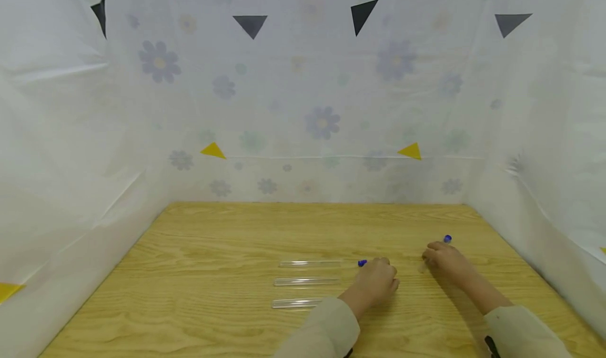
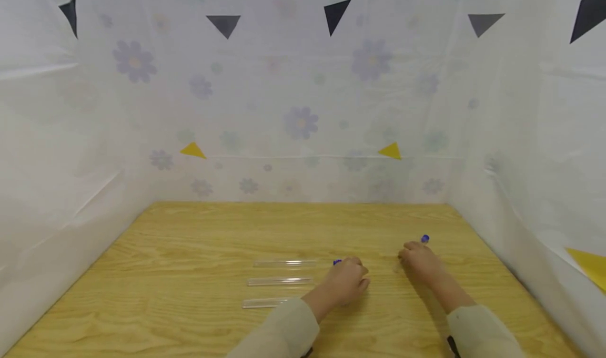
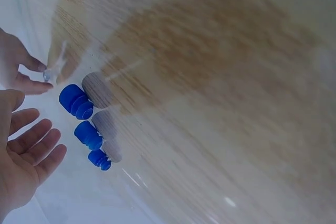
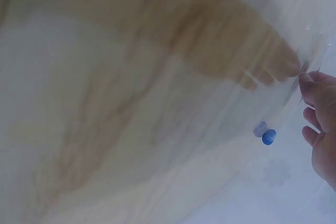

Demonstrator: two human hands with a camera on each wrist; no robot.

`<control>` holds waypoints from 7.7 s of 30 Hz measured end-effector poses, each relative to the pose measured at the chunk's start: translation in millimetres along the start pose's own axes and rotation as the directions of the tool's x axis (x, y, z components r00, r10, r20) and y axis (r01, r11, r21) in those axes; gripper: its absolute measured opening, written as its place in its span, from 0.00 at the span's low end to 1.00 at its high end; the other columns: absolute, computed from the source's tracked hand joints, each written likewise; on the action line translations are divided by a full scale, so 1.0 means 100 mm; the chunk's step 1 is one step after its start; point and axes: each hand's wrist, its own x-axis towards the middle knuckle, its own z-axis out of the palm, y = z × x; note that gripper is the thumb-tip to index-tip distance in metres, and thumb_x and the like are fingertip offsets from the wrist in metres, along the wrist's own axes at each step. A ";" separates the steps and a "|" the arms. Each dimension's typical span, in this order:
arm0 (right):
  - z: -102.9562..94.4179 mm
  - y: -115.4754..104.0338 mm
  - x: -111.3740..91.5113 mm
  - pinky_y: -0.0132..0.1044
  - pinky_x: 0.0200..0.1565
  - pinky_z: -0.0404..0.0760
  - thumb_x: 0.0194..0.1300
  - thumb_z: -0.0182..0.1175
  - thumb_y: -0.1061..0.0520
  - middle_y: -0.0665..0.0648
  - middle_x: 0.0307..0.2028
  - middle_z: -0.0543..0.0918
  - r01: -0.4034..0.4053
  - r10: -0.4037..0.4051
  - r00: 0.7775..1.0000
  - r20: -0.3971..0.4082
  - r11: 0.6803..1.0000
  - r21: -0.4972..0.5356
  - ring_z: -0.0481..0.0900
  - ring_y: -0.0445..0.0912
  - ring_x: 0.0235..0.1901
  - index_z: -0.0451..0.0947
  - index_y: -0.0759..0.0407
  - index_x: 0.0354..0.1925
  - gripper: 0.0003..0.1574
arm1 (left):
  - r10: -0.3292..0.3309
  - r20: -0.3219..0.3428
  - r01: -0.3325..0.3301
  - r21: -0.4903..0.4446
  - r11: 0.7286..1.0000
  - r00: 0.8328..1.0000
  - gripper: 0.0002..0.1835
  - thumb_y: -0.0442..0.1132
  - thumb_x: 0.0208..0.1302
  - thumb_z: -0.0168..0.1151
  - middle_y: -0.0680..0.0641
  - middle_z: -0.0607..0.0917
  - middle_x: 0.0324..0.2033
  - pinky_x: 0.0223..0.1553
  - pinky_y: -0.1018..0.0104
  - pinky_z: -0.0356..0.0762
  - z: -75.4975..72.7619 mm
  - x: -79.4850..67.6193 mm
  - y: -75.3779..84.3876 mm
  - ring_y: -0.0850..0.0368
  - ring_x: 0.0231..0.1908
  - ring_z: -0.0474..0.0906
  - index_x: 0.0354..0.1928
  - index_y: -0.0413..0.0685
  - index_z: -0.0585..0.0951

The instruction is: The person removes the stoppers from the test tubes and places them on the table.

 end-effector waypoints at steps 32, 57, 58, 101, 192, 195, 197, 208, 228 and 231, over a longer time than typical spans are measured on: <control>-0.02 -0.05 -0.01 0.36 0.29 0.77 0.48 0.64 0.72 0.53 0.29 0.78 -0.066 0.065 0.998 0.023 0.997 0.037 0.74 0.47 0.30 0.82 0.58 0.35 0.16 | -0.052 0.043 0.054 -0.050 0.997 0.998 0.11 0.48 0.67 0.52 0.57 0.79 0.33 0.33 0.78 0.75 0.04 0.09 0.04 0.66 0.36 0.76 0.38 0.56 0.83; -0.03 0.18 -0.18 0.47 0.33 0.81 0.41 0.67 0.76 0.62 0.31 0.80 -0.122 0.127 0.984 0.128 0.991 -0.051 0.78 0.56 0.32 0.79 0.65 0.36 0.20 | -0.139 0.057 0.142 -0.060 0.988 0.989 0.12 0.50 0.67 0.53 0.58 0.77 0.30 0.34 0.76 0.75 0.10 0.26 0.31 0.66 0.34 0.74 0.31 0.55 0.82; -0.04 0.18 -0.17 0.46 0.33 0.81 0.40 0.68 0.76 0.62 0.31 0.80 -0.117 0.123 0.984 0.127 0.991 -0.058 0.78 0.56 0.31 0.79 0.65 0.35 0.20 | -0.142 0.062 0.146 -0.070 0.987 0.988 0.12 0.50 0.67 0.53 0.58 0.77 0.31 0.34 0.76 0.75 0.10 0.26 0.32 0.66 0.34 0.74 0.31 0.55 0.82; -0.26 -0.11 -0.05 0.32 0.27 0.78 0.41 0.71 0.67 0.53 0.26 0.78 -0.031 0.037 0.990 0.138 0.998 -0.047 0.77 0.46 0.26 0.78 0.61 0.28 0.13 | -0.078 -0.046 0.070 -0.159 0.985 0.996 0.07 0.43 0.60 0.61 0.54 0.80 0.29 0.33 0.77 0.75 0.22 0.27 0.07 0.64 0.31 0.76 0.31 0.48 0.81; -0.20 -0.61 0.24 0.36 0.27 0.77 0.35 0.75 0.63 0.53 0.28 0.80 0.166 -0.163 0.949 -0.269 0.986 -0.011 0.76 0.44 0.27 0.82 0.62 0.34 0.21 | 0.035 -0.173 -0.032 0.020 0.999 0.984 0.04 0.35 0.53 0.67 0.54 0.83 0.28 0.31 0.79 0.76 0.03 -0.05 -0.67 0.63 0.30 0.80 0.31 0.50 0.82; -0.21 -0.60 0.23 0.34 0.27 0.78 0.38 0.74 0.63 0.53 0.28 0.80 0.149 -0.143 0.958 -0.247 0.989 0.006 0.76 0.44 0.27 0.82 0.63 0.34 0.19 | 0.034 -0.200 -0.028 0.029 0.999 0.979 0.03 0.36 0.53 0.67 0.54 0.83 0.28 0.31 0.79 0.76 0.04 -0.06 -0.70 0.63 0.30 0.80 0.29 0.51 0.81; -0.21 -0.60 0.23 0.33 0.27 0.78 0.39 0.73 0.63 0.53 0.28 0.80 0.140 -0.132 0.964 -0.232 0.990 0.018 0.76 0.44 0.27 0.81 0.63 0.34 0.18 | 0.028 -0.201 -0.022 0.032 0.999 0.979 0.02 0.37 0.55 0.65 0.54 0.83 0.28 0.31 0.79 0.76 0.04 -0.07 -0.72 0.64 0.30 0.80 0.29 0.51 0.81; -0.18 -0.59 0.25 0.30 0.26 0.77 0.42 0.71 0.65 0.55 0.29 0.80 0.127 -0.115 0.971 -0.208 0.991 0.045 0.76 0.44 0.27 0.81 0.66 0.33 0.15 | -0.021 -0.117 0.016 -0.037 0.999 0.993 0.08 0.37 0.59 0.62 0.51 0.85 0.36 0.38 0.79 0.78 0.01 -0.12 -0.80 0.61 0.37 0.82 0.41 0.48 0.83; -0.11 -0.67 0.39 0.32 0.27 0.77 0.45 0.69 0.66 0.54 0.29 0.79 0.166 -0.147 0.958 -0.247 0.984 0.058 0.75 0.45 0.28 0.81 0.67 0.35 0.15 | -0.002 -0.167 0.005 0.020 1.000 0.986 0.10 0.38 0.59 0.62 0.51 0.85 0.37 0.37 0.81 0.78 -0.03 -0.21 -1.00 0.62 0.38 0.82 0.43 0.48 0.83; -0.11 -0.68 0.42 0.32 0.27 0.76 0.46 0.69 0.66 0.54 0.30 0.79 0.169 -0.147 0.960 -0.238 0.983 0.072 0.75 0.45 0.28 0.81 0.67 0.36 0.15 | -0.015 -0.150 0.018 0.023 1.000 0.989 0.11 0.38 0.60 0.61 0.51 0.85 0.38 0.38 0.81 0.78 -0.04 -0.23 -1.01 0.62 0.39 0.82 0.44 0.48 0.82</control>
